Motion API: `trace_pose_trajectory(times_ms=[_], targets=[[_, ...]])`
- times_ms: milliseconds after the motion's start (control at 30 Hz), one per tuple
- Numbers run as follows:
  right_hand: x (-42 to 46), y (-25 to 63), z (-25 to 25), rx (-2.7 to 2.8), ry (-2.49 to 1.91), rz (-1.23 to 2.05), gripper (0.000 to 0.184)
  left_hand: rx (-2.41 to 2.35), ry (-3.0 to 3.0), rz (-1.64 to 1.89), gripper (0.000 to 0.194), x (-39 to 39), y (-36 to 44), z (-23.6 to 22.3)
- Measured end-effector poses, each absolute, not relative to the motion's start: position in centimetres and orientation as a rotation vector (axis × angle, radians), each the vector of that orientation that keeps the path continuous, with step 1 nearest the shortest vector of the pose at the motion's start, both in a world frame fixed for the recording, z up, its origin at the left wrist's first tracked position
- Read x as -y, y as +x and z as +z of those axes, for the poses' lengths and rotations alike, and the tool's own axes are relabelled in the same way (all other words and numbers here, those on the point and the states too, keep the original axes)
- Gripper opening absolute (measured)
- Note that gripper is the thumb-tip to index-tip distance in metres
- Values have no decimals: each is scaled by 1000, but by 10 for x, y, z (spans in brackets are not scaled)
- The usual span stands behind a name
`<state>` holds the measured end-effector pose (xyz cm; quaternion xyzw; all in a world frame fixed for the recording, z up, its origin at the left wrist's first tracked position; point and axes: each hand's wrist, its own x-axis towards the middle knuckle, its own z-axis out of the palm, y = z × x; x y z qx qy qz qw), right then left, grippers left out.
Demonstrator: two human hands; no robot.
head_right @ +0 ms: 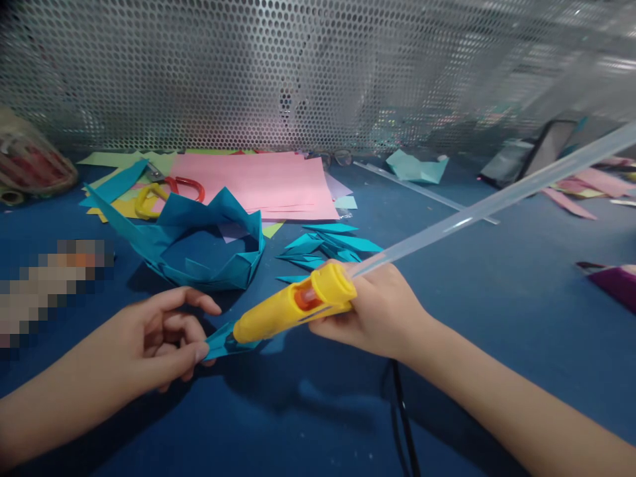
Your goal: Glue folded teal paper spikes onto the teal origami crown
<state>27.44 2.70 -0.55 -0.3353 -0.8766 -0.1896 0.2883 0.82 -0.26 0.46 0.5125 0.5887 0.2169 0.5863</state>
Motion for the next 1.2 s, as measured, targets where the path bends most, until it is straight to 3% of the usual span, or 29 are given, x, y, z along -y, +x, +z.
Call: trace_pose_trajectory(times_ms=[333, 433, 567, 767, 1200], targets=[[-27, 278, -6, 2357, -838, -227, 27, -1379, 1196, 504, 35, 3, 9, 7], [-26, 282, -11, 2347, -881, -185, 34, -1374, 1193, 496, 34, 3, 9, 8], [-26, 284, -12, 2377, -846, -191, 40, -1385, 1197, 495, 33, 3, 9, 8], [-25, 283, -7, 2416, -805, -277, 24, -1380, 1209, 490, 33, 3, 7, 4], [-23, 283, -5, 2447, -775, -247, 31, -1351, 1213, 491, 33, 2, 7, 0]])
